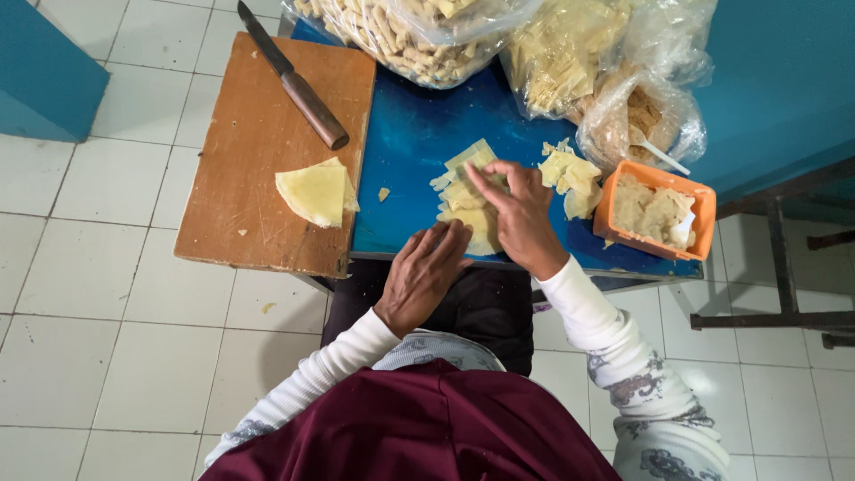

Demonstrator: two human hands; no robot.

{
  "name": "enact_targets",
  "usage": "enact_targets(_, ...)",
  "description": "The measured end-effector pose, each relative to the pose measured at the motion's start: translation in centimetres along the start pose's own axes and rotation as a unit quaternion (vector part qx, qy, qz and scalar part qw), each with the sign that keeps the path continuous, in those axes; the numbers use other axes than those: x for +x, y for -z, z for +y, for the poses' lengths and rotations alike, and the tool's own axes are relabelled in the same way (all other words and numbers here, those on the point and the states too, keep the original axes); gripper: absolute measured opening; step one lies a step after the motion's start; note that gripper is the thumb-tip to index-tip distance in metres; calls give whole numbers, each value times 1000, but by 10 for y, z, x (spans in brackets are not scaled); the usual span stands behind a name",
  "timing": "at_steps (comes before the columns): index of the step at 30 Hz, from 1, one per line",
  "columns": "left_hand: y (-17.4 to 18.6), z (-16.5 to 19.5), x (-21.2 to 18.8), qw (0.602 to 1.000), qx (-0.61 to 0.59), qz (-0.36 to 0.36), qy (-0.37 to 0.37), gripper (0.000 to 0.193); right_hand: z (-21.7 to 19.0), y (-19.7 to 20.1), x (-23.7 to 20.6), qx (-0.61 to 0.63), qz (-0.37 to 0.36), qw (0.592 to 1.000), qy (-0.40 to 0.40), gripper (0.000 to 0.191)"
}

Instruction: The person sits at a small blue table and folds thin yellow sheets over a scoop of brown powder taken from a plastic bag, pressing the sheets into small filled packets. The finished packets are placed into an orange container on the table, and the person repeats the folding cycle with new sheets.

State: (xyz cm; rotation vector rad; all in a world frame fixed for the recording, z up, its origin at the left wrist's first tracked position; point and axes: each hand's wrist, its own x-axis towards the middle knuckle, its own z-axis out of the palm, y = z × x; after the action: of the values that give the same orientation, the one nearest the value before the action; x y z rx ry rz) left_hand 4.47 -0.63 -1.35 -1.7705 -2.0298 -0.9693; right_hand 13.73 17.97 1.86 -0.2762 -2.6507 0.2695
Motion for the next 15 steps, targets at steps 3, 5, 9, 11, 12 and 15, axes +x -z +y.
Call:
enact_targets(3, 1, 1, -1, 1000, 8, 2, -1, 48, -2, 3, 2, 85, -13, 996, -12, 63)
enact_targets(5, 0, 1, 1, 1000, 11, 6, 2, 48, -6, 2, 1, 56, 12, 998, 11, 62)
enact_targets(9, 1, 2, 1, 1000, 18, -7, 4, 49, -6, -1, 4, 36, 23, 999, 20, 63)
enact_targets(11, 1, 2, 1, 1000, 15, -9, 6, 48, -1, -2, 8, 13, 31, 999, 17, 61)
enact_targets(12, 2, 3, 1, 1000, 16, -6, 6, 48, 2, -2, 10, 1, 36, 999, 16, 60)
enact_targets(15, 4, 3, 3, 1000, 14, 0, 5, 48, 14, 7, 15, 281, 33, 955, -91, 59)
